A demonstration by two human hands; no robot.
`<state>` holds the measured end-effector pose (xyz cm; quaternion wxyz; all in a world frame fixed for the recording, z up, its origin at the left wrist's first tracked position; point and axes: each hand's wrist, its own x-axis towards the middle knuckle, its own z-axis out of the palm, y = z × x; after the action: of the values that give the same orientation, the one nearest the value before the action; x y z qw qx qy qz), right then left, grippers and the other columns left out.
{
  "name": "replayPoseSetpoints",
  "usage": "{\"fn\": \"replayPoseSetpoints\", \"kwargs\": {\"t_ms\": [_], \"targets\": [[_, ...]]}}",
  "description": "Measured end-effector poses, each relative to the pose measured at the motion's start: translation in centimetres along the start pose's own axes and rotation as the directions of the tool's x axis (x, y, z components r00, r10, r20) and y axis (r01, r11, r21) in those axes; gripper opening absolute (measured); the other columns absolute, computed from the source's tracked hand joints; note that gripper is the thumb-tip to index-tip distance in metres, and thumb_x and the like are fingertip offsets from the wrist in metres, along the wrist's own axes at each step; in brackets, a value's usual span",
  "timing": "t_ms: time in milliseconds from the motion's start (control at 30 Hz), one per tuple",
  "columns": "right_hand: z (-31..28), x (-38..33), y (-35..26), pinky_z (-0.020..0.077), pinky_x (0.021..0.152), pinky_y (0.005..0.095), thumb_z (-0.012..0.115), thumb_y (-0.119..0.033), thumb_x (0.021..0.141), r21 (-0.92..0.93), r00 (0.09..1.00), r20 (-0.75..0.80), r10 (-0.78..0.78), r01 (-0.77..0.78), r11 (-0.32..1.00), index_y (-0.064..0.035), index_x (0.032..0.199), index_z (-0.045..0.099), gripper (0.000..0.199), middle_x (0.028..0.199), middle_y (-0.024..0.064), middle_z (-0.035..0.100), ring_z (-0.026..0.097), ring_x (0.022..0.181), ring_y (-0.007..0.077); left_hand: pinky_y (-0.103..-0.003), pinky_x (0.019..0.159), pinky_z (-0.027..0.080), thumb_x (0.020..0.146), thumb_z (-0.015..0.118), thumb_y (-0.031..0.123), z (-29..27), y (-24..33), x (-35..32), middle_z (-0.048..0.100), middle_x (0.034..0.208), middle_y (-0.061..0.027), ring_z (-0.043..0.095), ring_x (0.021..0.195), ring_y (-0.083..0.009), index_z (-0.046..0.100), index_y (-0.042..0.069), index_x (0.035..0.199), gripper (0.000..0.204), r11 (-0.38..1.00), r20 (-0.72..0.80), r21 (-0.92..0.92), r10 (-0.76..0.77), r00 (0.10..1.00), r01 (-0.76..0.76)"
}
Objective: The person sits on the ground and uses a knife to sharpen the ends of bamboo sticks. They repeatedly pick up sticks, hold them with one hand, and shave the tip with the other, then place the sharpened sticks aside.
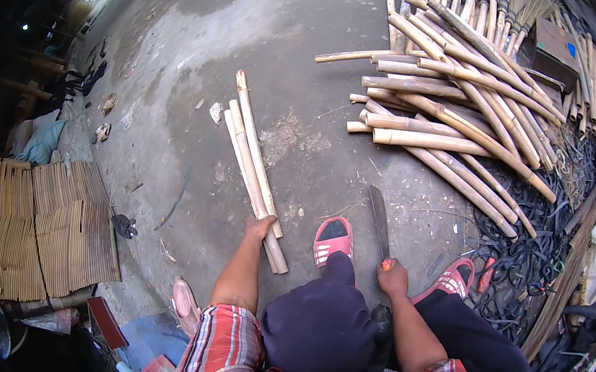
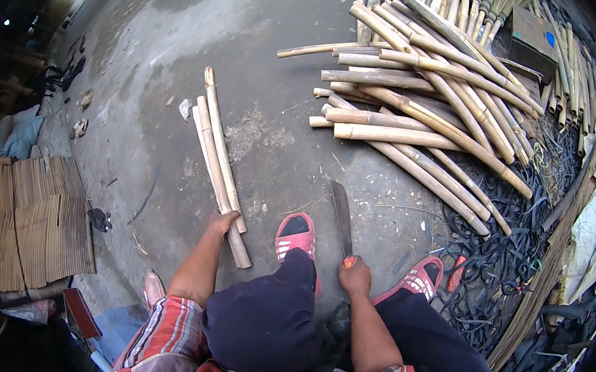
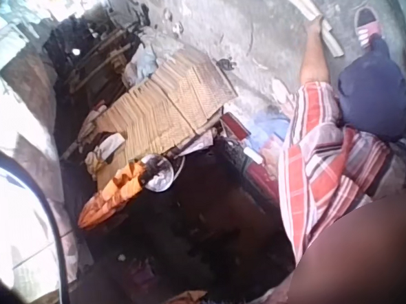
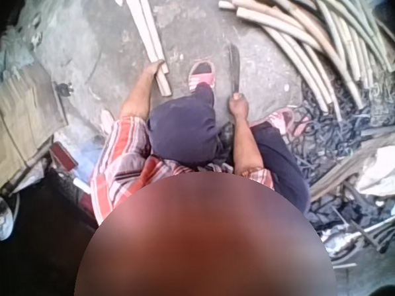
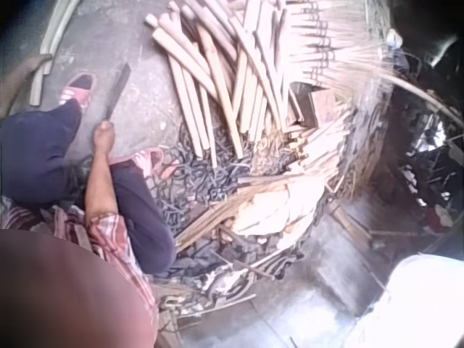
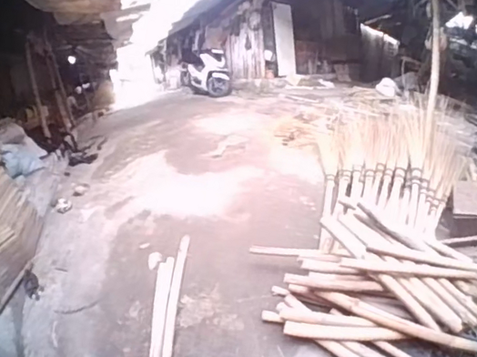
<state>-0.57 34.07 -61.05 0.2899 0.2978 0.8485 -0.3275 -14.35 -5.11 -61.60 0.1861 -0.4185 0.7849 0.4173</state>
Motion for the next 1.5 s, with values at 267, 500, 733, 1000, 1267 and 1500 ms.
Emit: {"fn": "replayPoseSetpoints", "kwargs": {"t_ms": [267, 500, 733, 1000, 1267, 1500], "targets": [[-0.3, -0.1, 0.1, 0.0536, 0.088, 0.0499, 0.073, -0.032, 0.083, 0.032, 0.999, -0.032, -0.017, 0.018, 0.999, -0.0026, 0.105, 0.069, 0.037, 0.103, 0.0255, 0.072, 0.068, 0.101, 0.0438, -0.041, 0.091, 0.056, 0.066, 0.079, 0.015, -0.6, 1.4, 2.0, 0.069, 0.115, -0.0287, 0.07, 0.104, -0.0368, 0.061, -0.016, 0.119, 0.063, 0.996, -0.177, 0.0, 0.086, 0.98, -0.088], [-0.2, -0.1, 0.4, 0.0535, 0.088, 0.0497, 0.073, -0.033, 0.083, 0.046, 1.0, 0.003, -0.013, 0.013, 0.999, -0.0021, 0.106, 0.068, 0.039, 0.103, 0.0243, 0.072, 0.068, 0.102, 0.0427, -0.046, 0.108, 0.045, 0.075, 0.084, 0.051, -3.7, 10.6, 6.2, 0.052, 0.141, -0.0333, 0.053, 0.13, -0.0437, 0.05, -0.013, 0.136, 0.095, 0.869, -0.439, 0.469, 0.385, 0.812, -0.159], [-0.8, -0.2, -0.5, 0.0528, 0.093, 0.0502, 0.068, -0.035, 0.086, -0.058, 0.994, 0.076, 0.072, -0.068, 0.996, -0.0062, 0.117, 0.064, 0.043, 0.112, 0.0232, 0.071, 0.068, 0.107, 0.0418, -0.043, 0.105, 0.048, 0.093, 0.069, 0.04, 6.1, 25.0, 0.5, 0.06, 0.132, -0.0294, 0.062, 0.119, -0.0412, 0.06, -0.002, 0.133, 0.059, 0.644, -0.012, 0.234, 0.751, 0.661, -0.728], [-1.9, -0.5, -0.6, 0.0517, 0.095, 0.0488, 0.067, -0.036, 0.086, -0.006, 0.985, 0.146, 0.096, -0.096, 0.995, -0.0095, 0.124, 0.063, 0.046, 0.116, 0.0216, 0.07, 0.067, 0.111, 0.0396, -0.043, 0.099, 0.05, 0.089, 0.073, 0.033, 19.2, 30.0, -5.0, 0.065, 0.129, -0.0249, 0.065, 0.114, -0.0385, 0.064, -0.004, 0.125, 0.053, 0.358, 0.378, 0.192, 0.832, 0.405, -0.914], [-2.6, -0.8, -0.1, 0.0508, 0.098, 0.0478, 0.066, -0.036, 0.087, -0.01, 0.991, 0.126, 0.041, -0.04, 0.999, -0.0092, 0.125, 0.062, 0.047, 0.118, 0.0194, 0.07, 0.066, 0.114, 0.0364, -0.04, 0.089, 0.053, 0.094, 0.07, 0.04, 13.2, 29.2, -7.0, 0.07, 0.102, -0.0134, 0.068, 0.1, -0.0268, 0.065, -0.002, 0.119, 0.049, 0.62, 0.504, 0.056, 0.659, 0.558, -0.783], [-4.1, -2.5, -2.2, 0.0502, 0.099, 0.0489, 0.062, -0.035, 0.089, 0.012, 0.991, 0.132, 0.024, -0.026, 1.0, -0.006, 0.127, 0.061, 0.048, 0.121, 0.0238, 0.068, 0.065, 0.116, 0.0399, -0.049, 0.095, 0.058, 0.101, 0.062, 0.044, -1.4, 29.4, -13.6, 0.059, 0.122, -0.0135, 0.064, 0.113, -0.0301, 0.049, -0.002, 0.133, 0.057, 0.417, -0.033, -0.758, 0.744, 0.667, -0.503]]}}
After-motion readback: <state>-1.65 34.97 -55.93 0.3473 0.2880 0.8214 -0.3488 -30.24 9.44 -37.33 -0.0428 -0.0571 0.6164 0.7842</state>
